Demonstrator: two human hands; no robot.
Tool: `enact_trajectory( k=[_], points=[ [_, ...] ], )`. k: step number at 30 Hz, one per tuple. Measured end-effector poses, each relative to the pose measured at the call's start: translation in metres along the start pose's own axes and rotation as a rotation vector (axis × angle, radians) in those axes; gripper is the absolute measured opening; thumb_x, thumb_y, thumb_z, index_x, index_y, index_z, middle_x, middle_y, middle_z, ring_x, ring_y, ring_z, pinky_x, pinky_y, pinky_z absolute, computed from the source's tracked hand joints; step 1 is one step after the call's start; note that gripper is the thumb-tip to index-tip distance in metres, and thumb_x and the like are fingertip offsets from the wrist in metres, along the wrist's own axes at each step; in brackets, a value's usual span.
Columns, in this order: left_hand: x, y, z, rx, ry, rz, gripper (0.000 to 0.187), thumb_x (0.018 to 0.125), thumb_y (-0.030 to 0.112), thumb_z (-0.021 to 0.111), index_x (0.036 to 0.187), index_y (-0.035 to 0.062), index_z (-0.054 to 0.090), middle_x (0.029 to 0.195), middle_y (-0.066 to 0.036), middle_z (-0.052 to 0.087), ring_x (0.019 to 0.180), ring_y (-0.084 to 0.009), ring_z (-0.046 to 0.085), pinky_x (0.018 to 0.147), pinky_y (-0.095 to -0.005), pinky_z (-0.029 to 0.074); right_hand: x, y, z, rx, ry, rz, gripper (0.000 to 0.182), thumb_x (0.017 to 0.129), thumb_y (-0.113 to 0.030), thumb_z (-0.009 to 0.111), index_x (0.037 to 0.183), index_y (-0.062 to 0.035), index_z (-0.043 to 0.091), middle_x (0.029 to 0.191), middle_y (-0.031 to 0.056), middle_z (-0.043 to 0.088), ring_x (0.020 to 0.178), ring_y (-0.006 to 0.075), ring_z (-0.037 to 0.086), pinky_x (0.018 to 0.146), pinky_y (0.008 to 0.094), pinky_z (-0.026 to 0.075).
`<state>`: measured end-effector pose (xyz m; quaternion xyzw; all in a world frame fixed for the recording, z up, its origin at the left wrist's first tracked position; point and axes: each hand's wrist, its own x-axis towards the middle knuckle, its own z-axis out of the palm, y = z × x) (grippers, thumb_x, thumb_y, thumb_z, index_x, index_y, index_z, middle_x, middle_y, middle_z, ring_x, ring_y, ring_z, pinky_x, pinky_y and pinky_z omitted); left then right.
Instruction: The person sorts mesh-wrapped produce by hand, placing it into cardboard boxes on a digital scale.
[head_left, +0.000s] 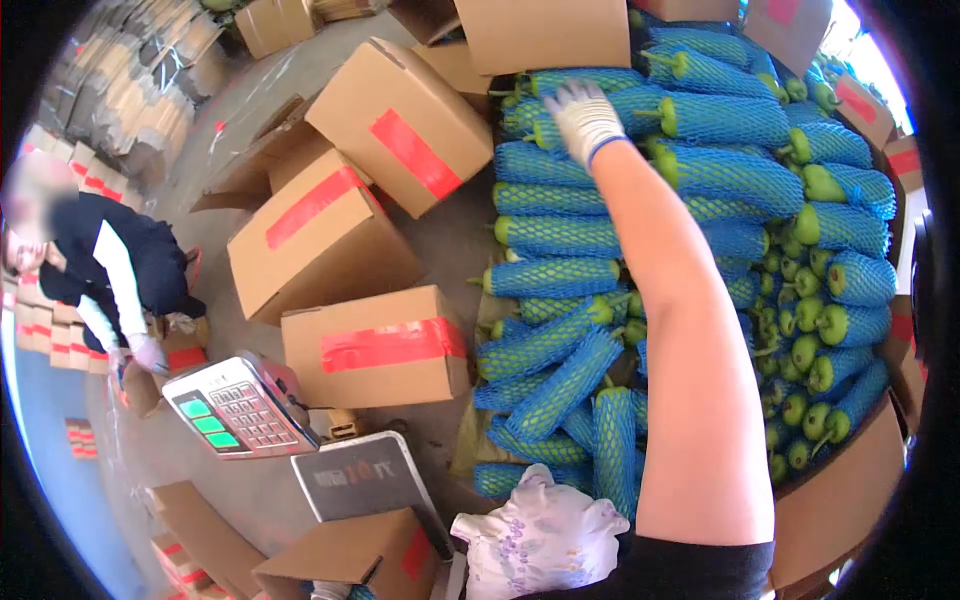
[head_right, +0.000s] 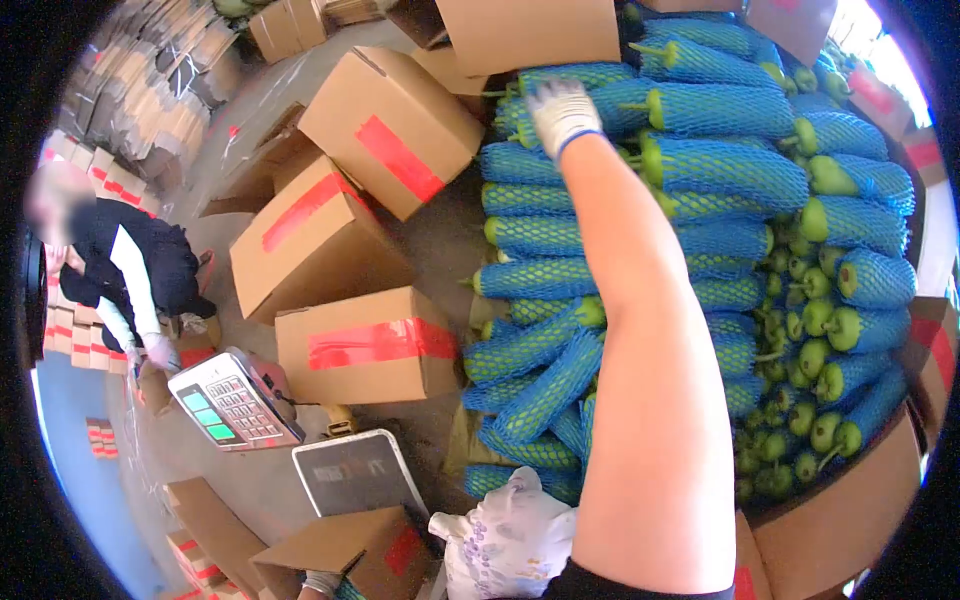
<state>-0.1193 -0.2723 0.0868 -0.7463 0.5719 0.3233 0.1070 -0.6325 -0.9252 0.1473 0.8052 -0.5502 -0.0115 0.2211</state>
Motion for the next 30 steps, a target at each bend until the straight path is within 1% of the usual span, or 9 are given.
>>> enact_trajectory(
  k=[5,12,14,16,21,22,25,28,30],
  points=[
    [-0.013,-0.003,0.010,-0.013,0.019,0.023,0.055,0.099,0.048,0.046,0.139,0.0104,0.052,0.139,-0.011,0.055,0.126,-0.0305,0.053,0.110,-0.0421,0.039,-0.006,0.016,0.034,-0.021,-0.002,-0.014,0.045,0.087,-0.008,0.055,0.132,-0.0112,0.054,0.129,0.0139,0.057,0.130,0.0309,0.047,0.111,0.0467,0.035],
    [-0.008,0.001,0.015,0.139,0.087,0.146,0.054,0.096,0.050,0.051,0.134,0.0119,0.058,0.136,-0.010,0.059,0.125,-0.0307,0.054,0.109,-0.0431,0.039,-0.025,-0.002,-0.033,-0.048,-0.110,-0.072,0.067,0.061,-0.024,0.087,0.120,-0.0101,0.060,0.116,0.0128,0.061,0.116,0.0305,0.057,0.100,0.0420,0.044],
    [-0.007,0.004,0.017,0.273,0.058,0.171,0.054,0.094,0.052,0.054,0.129,0.0130,0.062,0.133,-0.009,0.061,0.124,-0.0310,0.054,0.109,-0.0444,0.039,-0.042,-0.018,-0.066,0.459,0.364,0.267,0.055,0.065,-0.019,0.084,0.114,-0.0099,0.062,0.113,0.0089,0.064,0.111,0.0291,0.060,0.098,0.0435,0.046],
    [-0.014,-0.024,0.035,0.194,0.234,0.223,0.056,0.091,0.056,0.056,0.128,0.0147,0.064,0.131,-0.009,0.063,0.123,-0.0314,0.054,0.107,-0.0444,0.040,-0.060,-0.039,-0.083,1.498,0.673,0.408,0.050,0.071,-0.022,0.081,0.116,-0.0084,0.061,0.116,0.0053,0.065,0.110,0.0273,0.060,0.097,0.0443,0.047],
    [-0.026,-0.028,0.052,0.367,0.287,0.138,0.052,0.092,0.048,0.061,0.131,0.0137,0.062,0.133,-0.009,0.062,0.122,-0.0297,0.055,0.107,-0.0414,0.041,-0.164,-0.071,-0.198,2.606,0.495,0.367,0.061,0.081,-0.034,0.071,0.131,-0.0039,0.053,0.128,0.0124,0.057,0.122,0.0287,0.051,0.108,0.0481,0.038],
    [-0.029,-0.011,0.041,0.041,0.278,0.086,0.045,0.096,0.036,0.059,0.133,0.0106,0.060,0.135,-0.010,0.060,0.124,-0.0279,0.054,0.108,-0.0408,0.041,-0.182,-0.081,-0.216,2.696,0.412,0.379,0.066,0.083,-0.038,0.068,0.136,-0.0035,0.049,0.133,0.0175,0.052,0.127,0.0326,0.047,0.112,0.0510,0.033],
    [-0.048,0.013,0.018,0.083,0.302,0.063,0.038,0.098,0.018,0.046,0.133,0.0078,0.058,0.139,-0.015,0.056,0.131,-0.0329,0.050,0.111,-0.0425,0.037,-0.219,-0.132,-0.280,2.567,-0.060,0.058,0.083,0.073,-0.043,0.076,0.138,-0.0018,0.045,0.131,0.0182,0.052,0.123,0.0343,0.049,0.109,0.0502,0.037],
    [-0.059,0.037,-0.005,-0.030,0.069,-0.305,0.040,0.091,0.035,0.053,0.107,0.0017,0.070,0.105,-0.022,0.070,0.098,-0.0379,0.067,0.087,-0.0470,0.053,-0.262,-0.193,-0.346,2.329,-0.393,-0.139,0.096,0.064,-0.039,0.085,0.140,-0.0015,0.041,0.131,0.0174,0.052,0.121,0.0339,0.051,0.106,0.0491,0.043],
    [-0.068,0.039,-0.010,-0.109,0.096,-0.230,0.043,0.092,0.039,0.053,0.105,0.0026,0.072,0.102,-0.024,0.070,0.097,-0.0390,0.067,0.089,-0.0469,0.052,-0.286,-0.235,-0.376,2.156,-0.502,-0.287,0.101,0.061,-0.033,0.090,0.143,-0.0030,0.039,0.133,0.0161,0.054,0.123,0.0329,0.053,0.106,0.0487,0.044]
  ],
)
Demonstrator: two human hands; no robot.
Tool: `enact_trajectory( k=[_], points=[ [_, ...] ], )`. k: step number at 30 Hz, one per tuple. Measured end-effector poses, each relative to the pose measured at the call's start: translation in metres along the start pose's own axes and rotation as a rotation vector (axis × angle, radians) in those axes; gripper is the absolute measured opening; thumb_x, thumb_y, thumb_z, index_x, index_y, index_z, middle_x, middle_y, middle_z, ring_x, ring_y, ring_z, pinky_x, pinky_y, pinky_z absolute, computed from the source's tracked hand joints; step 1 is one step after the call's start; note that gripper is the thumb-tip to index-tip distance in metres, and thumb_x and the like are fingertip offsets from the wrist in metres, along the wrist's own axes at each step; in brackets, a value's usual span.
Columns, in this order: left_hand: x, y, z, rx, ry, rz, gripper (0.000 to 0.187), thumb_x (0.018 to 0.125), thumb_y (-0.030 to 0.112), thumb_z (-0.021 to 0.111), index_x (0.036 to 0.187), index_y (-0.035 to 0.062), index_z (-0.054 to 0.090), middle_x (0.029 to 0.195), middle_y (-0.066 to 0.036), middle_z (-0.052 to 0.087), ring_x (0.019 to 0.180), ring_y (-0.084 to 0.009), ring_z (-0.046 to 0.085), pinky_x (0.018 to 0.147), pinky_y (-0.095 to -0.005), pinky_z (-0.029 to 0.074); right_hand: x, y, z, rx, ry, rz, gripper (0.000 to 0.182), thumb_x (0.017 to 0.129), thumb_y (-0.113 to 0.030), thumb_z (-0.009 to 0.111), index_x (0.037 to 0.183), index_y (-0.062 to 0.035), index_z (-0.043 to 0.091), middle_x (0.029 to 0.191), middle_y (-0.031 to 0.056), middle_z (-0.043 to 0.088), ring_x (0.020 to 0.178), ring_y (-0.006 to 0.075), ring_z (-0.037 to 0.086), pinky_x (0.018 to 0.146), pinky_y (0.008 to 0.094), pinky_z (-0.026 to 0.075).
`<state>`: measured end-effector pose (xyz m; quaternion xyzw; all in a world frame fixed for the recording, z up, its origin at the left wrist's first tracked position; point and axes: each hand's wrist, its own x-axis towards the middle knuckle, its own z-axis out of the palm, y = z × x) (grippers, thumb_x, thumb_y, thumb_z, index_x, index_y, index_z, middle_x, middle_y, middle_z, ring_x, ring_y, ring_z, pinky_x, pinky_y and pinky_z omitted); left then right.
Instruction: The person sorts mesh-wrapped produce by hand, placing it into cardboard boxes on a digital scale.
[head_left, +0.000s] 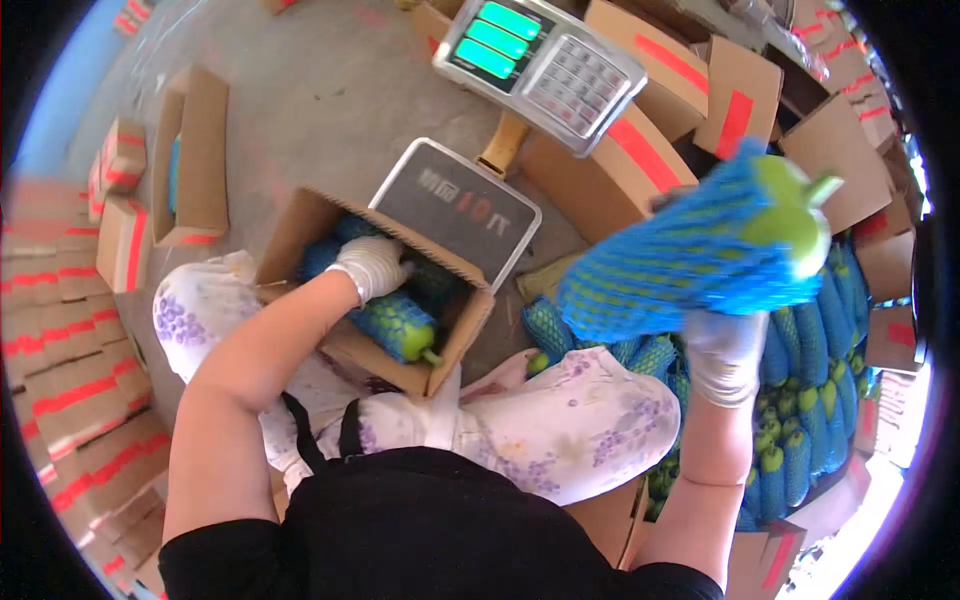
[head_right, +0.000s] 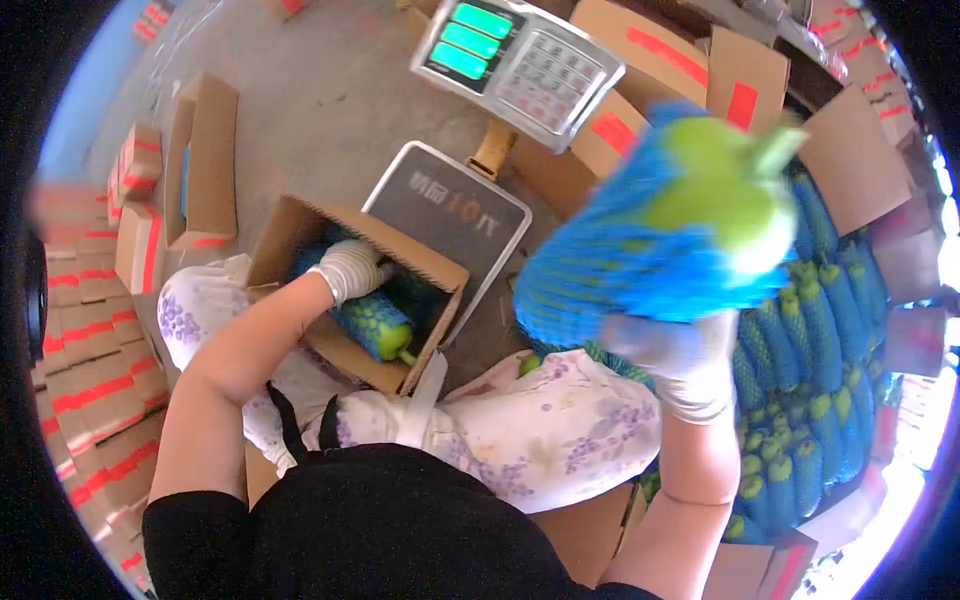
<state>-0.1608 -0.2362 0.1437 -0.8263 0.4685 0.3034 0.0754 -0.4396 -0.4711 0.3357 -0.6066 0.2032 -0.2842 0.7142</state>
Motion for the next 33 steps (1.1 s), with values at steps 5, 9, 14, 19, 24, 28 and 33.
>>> enact_trajectory(
  k=[5,9,14,19,24,28,33],
  points=[
    [-0.048,-0.013,-0.048,-0.020,-0.172,0.313,0.048,0.091,0.043,0.055,0.115,0.0032,0.068,0.113,-0.022,0.067,0.107,-0.0391,0.063,0.094,-0.0483,0.049,0.025,0.017,0.114,0.026,-0.159,0.033,0.094,0.061,-0.017,0.089,0.142,-0.0024,0.043,0.127,0.0131,0.060,0.119,0.0285,0.059,0.103,0.0423,0.047],
    [-0.083,-0.031,-0.046,-0.043,-0.029,0.496,0.055,0.090,0.043,0.057,0.125,0.0009,0.060,0.128,-0.022,0.057,0.119,-0.0395,0.055,0.099,-0.0497,0.046,0.040,0.030,0.176,-0.032,-0.210,0.140,0.076,0.064,-0.009,0.082,0.132,-0.0017,0.049,0.111,0.0088,0.065,0.104,0.0221,0.063,0.095,0.0381,0.051],
    [-0.089,-0.031,-0.038,-0.052,0.030,0.545,0.060,0.091,0.043,0.058,0.128,-0.0037,0.054,0.130,-0.026,0.053,0.119,-0.0428,0.054,0.098,-0.0512,0.046,0.048,0.080,0.221,-0.175,-0.266,0.116,0.084,0.066,-0.007,0.087,0.137,-0.0020,0.043,0.120,0.0084,0.064,0.108,0.0177,0.062,0.098,0.0344,0.049],
    [-0.090,-0.030,-0.022,-0.164,0.209,0.575,0.062,0.091,0.049,0.058,0.129,0.0006,0.054,0.126,-0.024,0.057,0.116,-0.0406,0.056,0.092,-0.0507,0.050,0.060,0.123,0.227,-1.418,-0.536,0.011,0.078,0.065,-0.035,0.083,0.127,-0.0013,0.052,0.109,0.0223,0.067,0.102,0.0400,0.065,0.089,0.0456,0.052],
    [-0.085,-0.029,-0.024,-0.116,0.210,0.586,0.057,0.090,0.051,0.057,0.119,0.0012,0.062,0.123,-0.023,0.058,0.111,-0.0377,0.059,0.084,-0.0491,0.052,0.062,0.130,0.238,-1.645,-0.584,0.208,0.067,0.080,-0.037,0.073,0.132,-0.0003,0.054,0.116,0.0241,0.065,0.106,0.0394,0.064,0.090,0.0435,0.051],
    [-0.085,-0.034,-0.040,-0.162,0.177,0.640,0.047,0.090,0.043,0.060,0.111,0.0012,0.064,0.110,-0.020,0.063,0.101,-0.0373,0.062,0.081,-0.0478,0.052,0.045,0.083,0.204,-1.267,-0.363,0.098,0.038,0.092,-0.026,0.063,0.118,0.0016,0.065,0.104,0.0226,0.070,0.098,0.0324,0.068,0.088,0.0371,0.052],
    [-0.098,-0.049,-0.084,-0.308,0.471,0.677,0.030,0.089,0.032,0.063,0.100,0.0046,0.066,0.092,-0.018,0.066,0.087,-0.0374,0.064,0.080,-0.0456,0.051,0.010,0.062,0.142,-1.137,0.011,-0.012,0.032,0.091,-0.023,0.066,0.116,-0.0020,0.065,0.092,0.0192,0.070,0.081,0.0321,0.069,0.075,0.0359,0.054]
  ],
)
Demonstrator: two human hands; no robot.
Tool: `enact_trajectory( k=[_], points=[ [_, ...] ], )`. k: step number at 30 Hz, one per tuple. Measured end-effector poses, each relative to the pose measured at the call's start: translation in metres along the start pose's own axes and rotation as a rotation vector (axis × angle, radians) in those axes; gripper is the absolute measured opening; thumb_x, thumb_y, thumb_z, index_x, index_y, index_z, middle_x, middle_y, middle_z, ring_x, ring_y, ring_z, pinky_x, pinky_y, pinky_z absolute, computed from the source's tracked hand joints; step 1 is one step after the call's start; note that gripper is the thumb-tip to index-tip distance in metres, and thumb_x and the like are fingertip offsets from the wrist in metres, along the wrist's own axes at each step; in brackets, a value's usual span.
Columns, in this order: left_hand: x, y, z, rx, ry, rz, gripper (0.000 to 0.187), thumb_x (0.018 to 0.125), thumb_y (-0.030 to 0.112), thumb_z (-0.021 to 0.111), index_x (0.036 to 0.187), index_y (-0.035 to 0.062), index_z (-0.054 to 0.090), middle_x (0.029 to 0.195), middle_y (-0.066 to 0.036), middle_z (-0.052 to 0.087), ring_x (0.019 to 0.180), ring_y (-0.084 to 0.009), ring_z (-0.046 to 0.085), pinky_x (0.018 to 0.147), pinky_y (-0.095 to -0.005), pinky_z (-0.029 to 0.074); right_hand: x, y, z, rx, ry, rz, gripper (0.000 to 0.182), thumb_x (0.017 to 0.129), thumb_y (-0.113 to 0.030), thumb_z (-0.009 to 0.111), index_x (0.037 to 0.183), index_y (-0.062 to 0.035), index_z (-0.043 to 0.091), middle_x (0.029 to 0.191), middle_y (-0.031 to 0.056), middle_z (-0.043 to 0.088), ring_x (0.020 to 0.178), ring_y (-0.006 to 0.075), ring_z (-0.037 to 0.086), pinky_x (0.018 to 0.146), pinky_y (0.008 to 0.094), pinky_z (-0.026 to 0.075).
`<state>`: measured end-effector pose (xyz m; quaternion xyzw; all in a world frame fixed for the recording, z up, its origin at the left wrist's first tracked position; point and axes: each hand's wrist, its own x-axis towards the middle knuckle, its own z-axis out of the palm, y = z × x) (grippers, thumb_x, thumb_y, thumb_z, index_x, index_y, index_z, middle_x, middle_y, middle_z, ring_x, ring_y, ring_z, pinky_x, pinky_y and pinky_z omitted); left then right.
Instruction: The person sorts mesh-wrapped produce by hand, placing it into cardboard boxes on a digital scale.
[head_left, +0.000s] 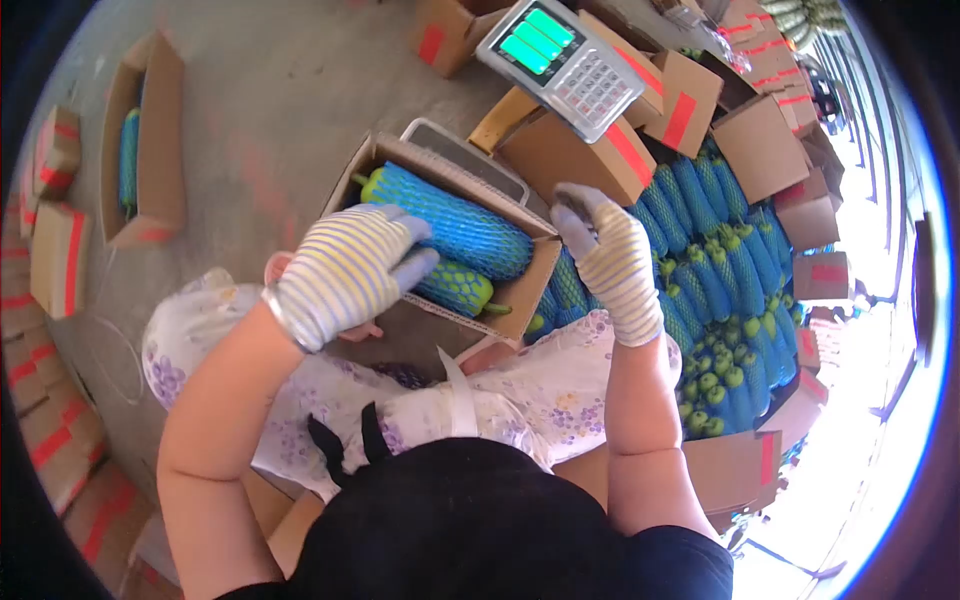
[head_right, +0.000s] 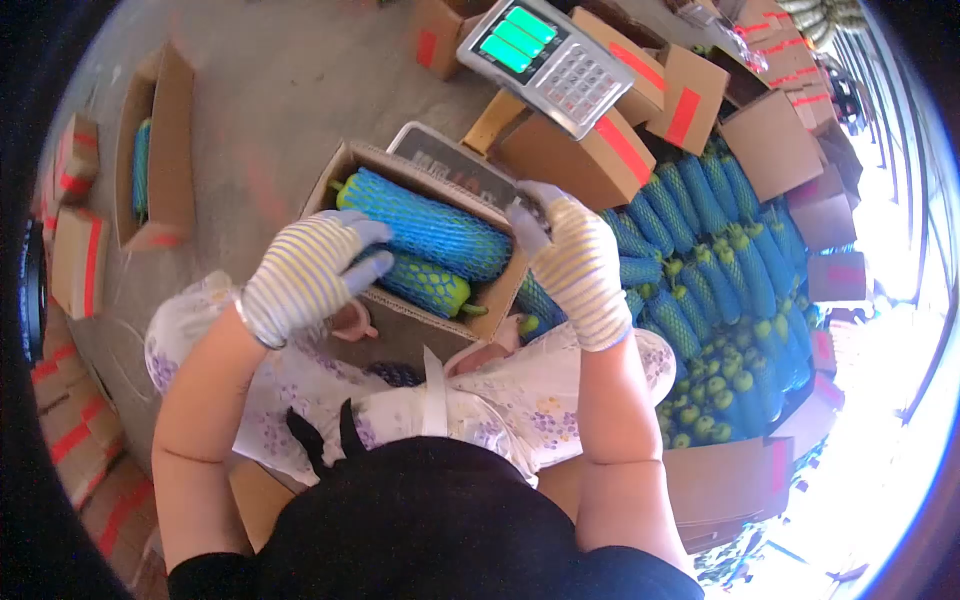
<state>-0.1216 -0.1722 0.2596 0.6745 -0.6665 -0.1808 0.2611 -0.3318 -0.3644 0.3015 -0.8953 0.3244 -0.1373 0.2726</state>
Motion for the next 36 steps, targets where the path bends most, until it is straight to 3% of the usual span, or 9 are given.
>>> enact_trajectory(
  k=[2,5,8,13,17,25,31,34,36],
  points=[
    [0.007,-0.006,-0.014,0.066,0.113,-0.041,0.029,0.089,0.032,0.063,0.101,0.0059,0.065,0.090,-0.017,0.067,0.085,-0.0370,0.065,0.077,-0.0455,0.052,-0.014,0.019,-0.002,0.001,0.046,0.078,0.038,0.090,-0.026,0.067,0.119,-0.0020,0.063,0.091,0.0200,0.070,0.081,0.0331,0.069,0.075,0.0370,0.054],
    [0.023,-0.005,-0.026,0.283,0.002,-0.109,0.028,0.089,0.033,0.064,0.098,0.0058,0.064,0.088,-0.017,0.067,0.081,-0.0368,0.066,0.073,-0.0464,0.052,-0.029,0.054,0.006,-0.203,-0.014,0.234,0.059,0.089,-0.043,0.067,0.126,0.0010,0.056,0.093,0.0247,0.069,0.086,0.0364,0.069,0.077,0.0408,0.054],
    [0.048,-0.003,-0.023,0.356,-0.200,-0.182,0.033,0.087,0.037,0.066,0.095,0.0048,0.062,0.087,-0.017,0.067,0.080,-0.0368,0.066,0.071,-0.0478,0.052,-0.034,0.062,0.012,-0.328,-0.359,0.408,0.077,0.089,-0.062,0.057,0.118,0.0094,0.056,0.097,0.0304,0.068,0.095,0.0408,0.068,0.082,0.0447,0.053],
    [0.090,-0.014,0.006,0.475,-0.644,-0.269,0.055,0.077,0.044,0.077,0.107,0.0019,0.061,0.100,-0.021,0.070,0.093,-0.0379,0.068,0.082,-0.0474,0.054,-0.055,0.090,0.066,-0.118,-0.374,0.362,0.059,0.090,-0.050,0.058,0.108,0.0061,0.062,0.095,0.0313,0.067,0.094,0.0441,0.066,0.086,0.0490,0.051],
    [0.096,-0.065,0.051,0.436,-0.628,-0.284,0.068,0.073,0.046,0.081,0.119,0.0003,0.058,0.109,-0.023,0.068,0.103,-0.0390,0.066,0.089,-0.0464,0.052,-0.050,0.083,0.075,-0.104,-0.291,0.394,0.041,0.091,-0.032,0.060,0.104,0.0061,0.061,0.091,0.0311,0.066,0.089,0.0464,0.064,0.080,0.0510,0.050],
    [0.077,-0.041,0.043,0.569,-0.512,-0.158,0.045,0.082,0.034,0.074,0.110,0.0022,0.060,0.100,-0.019,0.068,0.092,-0.0373,0.067,0.081,-0.0456,0.054,-0.051,0.088,0.073,-0.070,-0.250,0.304,0.042,0.091,-0.037,0.057,0.109,0.0011,0.060,0.094,0.0290,0.067,0.092,0.0441,0.066,0.083,0.0509,0.051],
    [0.071,-0.001,0.051,0.209,-0.634,0.248,0.035,0.081,0.025,0.069,0.111,0.0078,0.065,0.107,-0.015,0.066,0.091,-0.0355,0.066,0.079,-0.0459,0.054,-0.052,0.082,0.074,-0.113,-0.304,0.361,0.053,0.093,-0.043,0.053,0.112,0.0057,0.059,0.096,0.0302,0.067,0.095,0.0433,0.066,0.084,0.0498,0.052],
    [0.084,0.029,0.082,0.201,-0.755,0.323,0.046,0.080,0.025,0.068,0.123,0.0087,0.061,0.111,-0.015,0.065,0.096,-0.0340,0.067,0.082,-0.0463,0.054,-0.054,0.087,0.079,-0.132,-0.251,0.363,0.052,0.093,-0.041,0.053,0.112,0.0061,0.059,0.096,0.0307,0.067,0.095,0.0436,0.066,0.084,0.0497,0.052],
    [0.099,0.046,0.108,0.326,-0.933,0.224,0.034,0.083,0.024,0.066,0.113,0.0087,0.068,0.103,-0.016,0.070,0.093,-0.0347,0.069,0.080,-0.0465,0.054,-0.050,0.091,0.080,-0.051,-0.304,0.399,0.052,0.093,-0.040,0.054,0.113,0.0068,0.059,0.096,0.0308,0.067,0.095,0.0440,0.066,0.085,0.0498,0.052]
  ],
)
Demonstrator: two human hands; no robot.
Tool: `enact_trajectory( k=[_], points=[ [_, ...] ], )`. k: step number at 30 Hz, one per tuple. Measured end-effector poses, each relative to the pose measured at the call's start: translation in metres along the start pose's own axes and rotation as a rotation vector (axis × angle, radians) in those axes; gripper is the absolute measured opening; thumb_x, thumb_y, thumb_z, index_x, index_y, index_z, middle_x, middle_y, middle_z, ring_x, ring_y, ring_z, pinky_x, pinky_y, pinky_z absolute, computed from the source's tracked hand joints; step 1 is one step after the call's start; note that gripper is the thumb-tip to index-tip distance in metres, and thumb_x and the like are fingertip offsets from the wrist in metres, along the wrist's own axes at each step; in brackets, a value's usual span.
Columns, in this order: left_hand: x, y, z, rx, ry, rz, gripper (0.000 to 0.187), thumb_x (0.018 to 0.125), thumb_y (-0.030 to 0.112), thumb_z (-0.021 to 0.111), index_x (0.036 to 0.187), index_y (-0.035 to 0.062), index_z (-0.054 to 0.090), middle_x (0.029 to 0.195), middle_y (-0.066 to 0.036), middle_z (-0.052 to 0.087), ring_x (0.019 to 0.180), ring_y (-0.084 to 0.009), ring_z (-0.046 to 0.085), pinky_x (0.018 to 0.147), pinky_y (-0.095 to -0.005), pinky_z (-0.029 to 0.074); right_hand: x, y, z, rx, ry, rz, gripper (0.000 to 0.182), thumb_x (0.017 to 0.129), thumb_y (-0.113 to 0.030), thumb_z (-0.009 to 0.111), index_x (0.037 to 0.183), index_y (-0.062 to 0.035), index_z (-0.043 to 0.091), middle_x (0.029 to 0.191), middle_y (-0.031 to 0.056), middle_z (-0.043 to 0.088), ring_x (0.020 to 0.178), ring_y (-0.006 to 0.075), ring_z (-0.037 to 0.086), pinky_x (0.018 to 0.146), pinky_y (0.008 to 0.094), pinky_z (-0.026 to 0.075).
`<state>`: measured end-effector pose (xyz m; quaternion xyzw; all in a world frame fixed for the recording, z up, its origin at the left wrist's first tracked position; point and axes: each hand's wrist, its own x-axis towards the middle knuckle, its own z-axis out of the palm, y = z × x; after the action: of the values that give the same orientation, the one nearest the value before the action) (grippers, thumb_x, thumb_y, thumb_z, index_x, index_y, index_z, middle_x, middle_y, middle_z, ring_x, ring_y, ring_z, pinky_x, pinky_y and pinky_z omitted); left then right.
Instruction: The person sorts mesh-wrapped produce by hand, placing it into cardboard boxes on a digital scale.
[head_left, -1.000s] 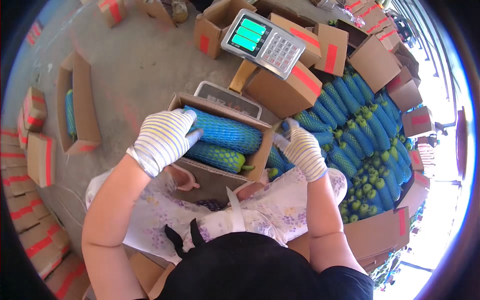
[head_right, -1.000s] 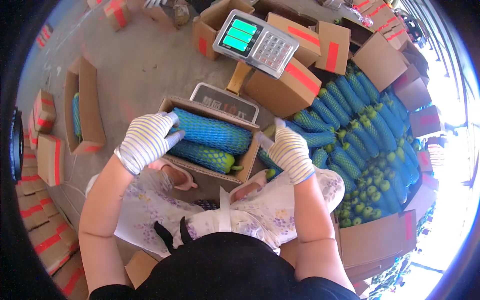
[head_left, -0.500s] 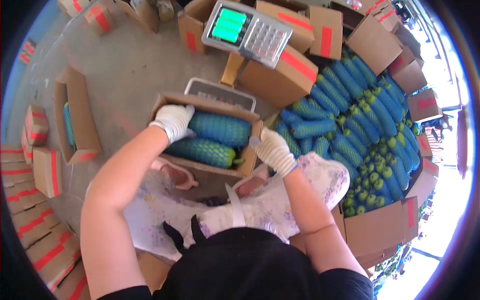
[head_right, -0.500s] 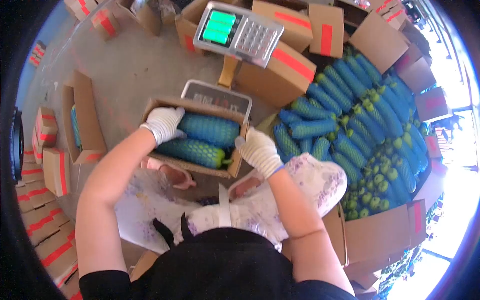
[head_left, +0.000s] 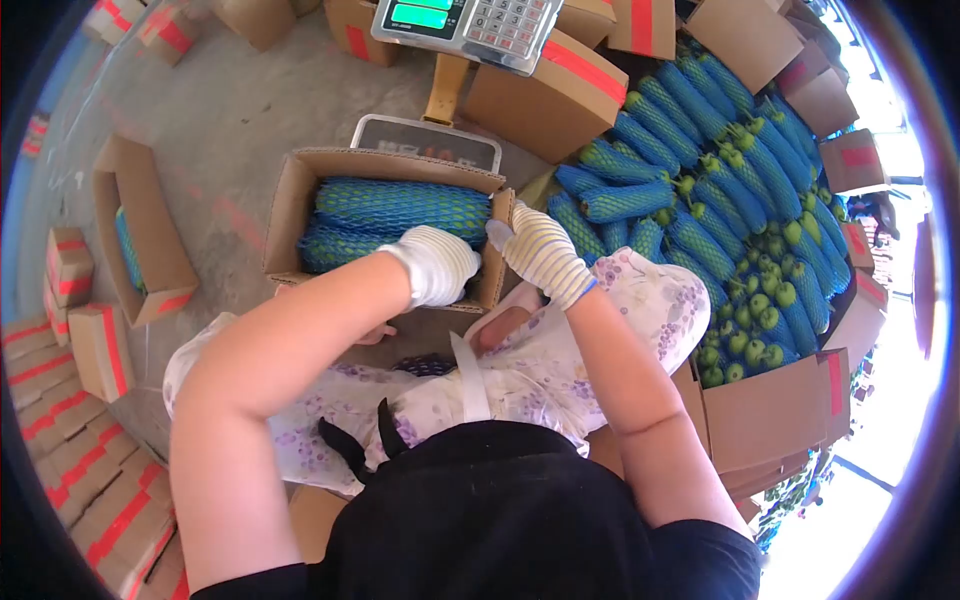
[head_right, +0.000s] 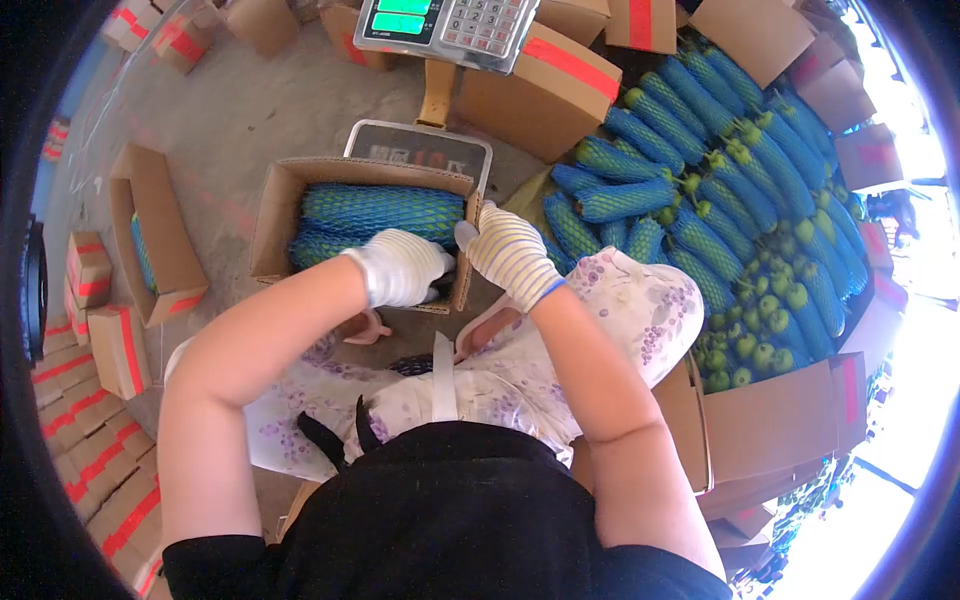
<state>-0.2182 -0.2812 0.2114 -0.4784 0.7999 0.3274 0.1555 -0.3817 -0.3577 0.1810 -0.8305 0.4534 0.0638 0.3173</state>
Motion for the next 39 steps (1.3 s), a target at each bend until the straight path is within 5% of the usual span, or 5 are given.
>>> enact_trajectory(
  k=[9,24,31,32,39],
  points=[
    [-0.004,0.008,-0.005,0.081,-0.015,-0.088,0.019,0.088,0.025,0.062,0.095,0.0110,0.073,0.092,-0.013,0.073,0.089,-0.0346,0.070,0.075,-0.0471,0.055,0.001,-0.011,-0.002,0.007,0.053,0.075,0.047,0.091,-0.039,0.054,0.106,0.0047,0.063,0.098,0.0301,0.067,0.097,0.0433,0.066,0.089,0.0480,0.051],
    [-0.253,-0.035,-0.029,-0.743,1.215,-0.162,0.021,0.097,0.028,0.060,0.099,0.0071,0.065,0.128,-0.020,0.061,0.112,-0.0241,0.062,0.095,-0.0377,0.049,-0.010,-0.026,-0.019,-0.071,-0.012,0.100,0.052,0.088,-0.040,0.063,0.116,0.0036,0.059,0.105,0.0274,0.068,0.102,0.0425,0.066,0.091,0.0490,0.050],
    [-0.245,-0.014,-0.071,-1.120,1.414,0.377,0.023,0.101,0.021,0.054,0.112,0.0026,0.061,0.128,-0.022,0.061,0.112,-0.0289,0.063,0.098,-0.0378,0.048,-0.053,-0.133,-0.084,0.267,0.258,-0.981,0.103,0.061,-0.036,0.089,0.142,0.0023,0.038,0.129,0.0278,0.055,0.121,0.0445,0.054,0.104,0.0447,0.044],
    [-0.232,-0.015,-0.083,-0.571,1.458,0.317,0.025,0.102,0.019,0.052,0.118,0.0021,0.060,0.127,-0.020,0.062,0.111,-0.0280,0.063,0.098,-0.0368,0.048,-0.050,-0.135,-0.080,0.376,0.179,-0.869,0.104,0.060,-0.036,0.090,0.142,0.0021,0.038,0.126,0.0262,0.058,0.118,0.0417,0.057,0.101,0.0424,0.046],
    [-0.176,-0.037,-0.075,-0.904,1.234,0.086,0.037,0.097,0.018,0.059,0.130,0.0016,0.060,0.116,-0.012,0.068,0.109,-0.0182,0.062,0.095,-0.0324,0.048,-0.039,-0.081,-0.094,1.294,-0.161,-0.337,0.086,0.068,-0.026,0.088,0.138,-0.0001,0.046,0.121,0.0077,0.062,0.107,0.0200,0.060,0.095,0.0369,0.050]
  ],
)
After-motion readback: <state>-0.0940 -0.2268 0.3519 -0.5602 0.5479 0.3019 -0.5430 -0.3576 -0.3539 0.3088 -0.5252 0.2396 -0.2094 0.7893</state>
